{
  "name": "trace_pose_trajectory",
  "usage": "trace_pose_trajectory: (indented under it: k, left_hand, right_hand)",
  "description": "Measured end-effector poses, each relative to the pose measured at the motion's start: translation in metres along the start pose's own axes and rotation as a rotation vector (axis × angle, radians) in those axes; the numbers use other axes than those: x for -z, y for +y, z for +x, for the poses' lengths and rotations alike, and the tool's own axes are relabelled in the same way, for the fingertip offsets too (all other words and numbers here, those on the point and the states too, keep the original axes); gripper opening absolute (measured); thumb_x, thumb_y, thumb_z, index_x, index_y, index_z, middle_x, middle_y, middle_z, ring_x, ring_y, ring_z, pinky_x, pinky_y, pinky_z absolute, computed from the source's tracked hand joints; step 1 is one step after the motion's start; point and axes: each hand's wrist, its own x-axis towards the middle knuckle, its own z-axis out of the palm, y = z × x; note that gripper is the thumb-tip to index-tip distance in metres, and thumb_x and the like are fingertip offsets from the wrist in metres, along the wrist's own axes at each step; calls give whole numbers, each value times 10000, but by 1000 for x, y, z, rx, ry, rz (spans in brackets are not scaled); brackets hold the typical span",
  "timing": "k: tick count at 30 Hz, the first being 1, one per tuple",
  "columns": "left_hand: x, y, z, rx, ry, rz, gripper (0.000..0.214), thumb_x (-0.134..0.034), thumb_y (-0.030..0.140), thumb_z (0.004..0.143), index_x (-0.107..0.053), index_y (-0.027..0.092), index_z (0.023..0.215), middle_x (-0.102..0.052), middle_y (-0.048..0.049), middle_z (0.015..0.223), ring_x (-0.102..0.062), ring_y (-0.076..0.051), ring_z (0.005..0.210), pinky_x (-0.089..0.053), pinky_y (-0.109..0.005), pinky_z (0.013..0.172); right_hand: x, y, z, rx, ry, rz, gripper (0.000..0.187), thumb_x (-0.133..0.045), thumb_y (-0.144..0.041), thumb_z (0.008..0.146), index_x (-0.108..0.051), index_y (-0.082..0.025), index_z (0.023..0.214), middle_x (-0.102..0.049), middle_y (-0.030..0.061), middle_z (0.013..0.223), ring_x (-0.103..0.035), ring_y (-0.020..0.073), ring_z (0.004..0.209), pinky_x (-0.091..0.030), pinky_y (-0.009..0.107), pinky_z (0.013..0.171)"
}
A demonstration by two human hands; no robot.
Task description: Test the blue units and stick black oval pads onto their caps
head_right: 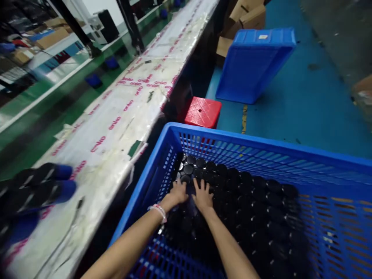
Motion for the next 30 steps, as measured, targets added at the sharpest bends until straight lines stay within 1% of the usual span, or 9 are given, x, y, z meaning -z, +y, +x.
trace_pose_trajectory:
  k: [4, 8, 11, 14, 18, 21, 25, 27, 30]
  left_hand:
    - [-59, -25, 63, 127, 108, -5, 534, -582, 292, 852, -372, 215, 1336, -325, -113, 1421, -419, -304, 1219, -432, -514, 937]
    - [-99, -33, 71, 114, 179, -2, 617, -573, 297, 852, -278, 238, 1391, -166, -107, 1495, -261, -350, 1316, -331, -570, 1010]
    - [-108, -36, 58, 71, 157, -3, 583, -592, 295, 836, -339, 233, 1357, -187, -98, 1485, -236, -354, 1324, -354, -554, 996]
    - [-104, -41, 49, 27, 103, -11, 561, -614, 311, 820, -389, 229, 1327, -214, -92, 1478, -254, -350, 1316, -331, -567, 1005]
    - [-91, -41, 47, 28, 44, -52, 519, -601, 330, 830, -419, 211, 1302, -280, -99, 1446, -333, -326, 1274, -343, -556, 995]
    - [-73, -30, 39, 41, 41, -113, 527, -593, 369, 827, -417, 200, 1293, -303, -109, 1422, -364, -323, 1244, -384, -536, 958]
    - [-31, -8, 6, -76, 65, -194, 759, -733, 516, 600, -478, 209, 1245, -229, -129, 1437, -203, -415, 1297, -419, -512, 932]
    - [-3, 0, -19, -183, 78, -221, 800, -735, 576, 529, -507, 250, 1222, -261, -113, 1411, -198, -422, 1293, -432, -507, 925]
    - [42, -3, -76, -366, 112, -243, 805, -714, 606, 520, -507, 286, 1228, -318, -109, 1353, -252, -428, 1259, -426, -561, 914]
  right_hand:
    - [-35, 14, 14, -6, -38, -103, 684, -583, -278, 860, -217, -302, 1437, -302, 124, 1431, -300, 396, 1264, -420, 596, 856]
    - [-58, 31, -4, 77, -115, -118, 589, -527, -366, 896, -269, -256, 1414, -332, 112, 1404, -368, 332, 1227, -371, 568, 934]
    - [-66, 37, -27, 149, -183, -83, 566, -560, -404, 873, -353, -219, 1367, -353, 110, 1387, -420, 302, 1185, -371, 539, 954]
    - [-69, 37, -41, 176, -223, -23, 532, -574, -357, 873, -378, -223, 1349, -407, 109, 1345, -496, 269, 1104, -453, 482, 877]
    - [-60, 42, -44, 141, -161, 135, 547, -655, -317, 800, -439, -224, 1293, -561, 78, 1165, -581, 235, 982, -515, 374, 769]
    - [-34, 53, -47, 15, 21, 320, 571, -646, -366, 782, -409, -216, 1279, -599, 77, 1112, -617, 227, 937, -521, 317, 756]
    - [41, 56, -36, -222, 359, 586, 714, -494, -604, 806, -259, -160, 1314, -597, 126, 1049, -628, 272, 889, -516, 395, 744]
    - [90, 41, -21, -279, 520, 708, 808, -500, -637, 783, -197, -139, 1343, -540, 198, 1146, -589, 307, 987, -478, 430, 811]
    - [159, -11, -2, -208, 650, 863, 867, -567, -613, 756, -195, -128, 1371, -488, 248, 1232, -555, 296, 1060, -444, 390, 863]
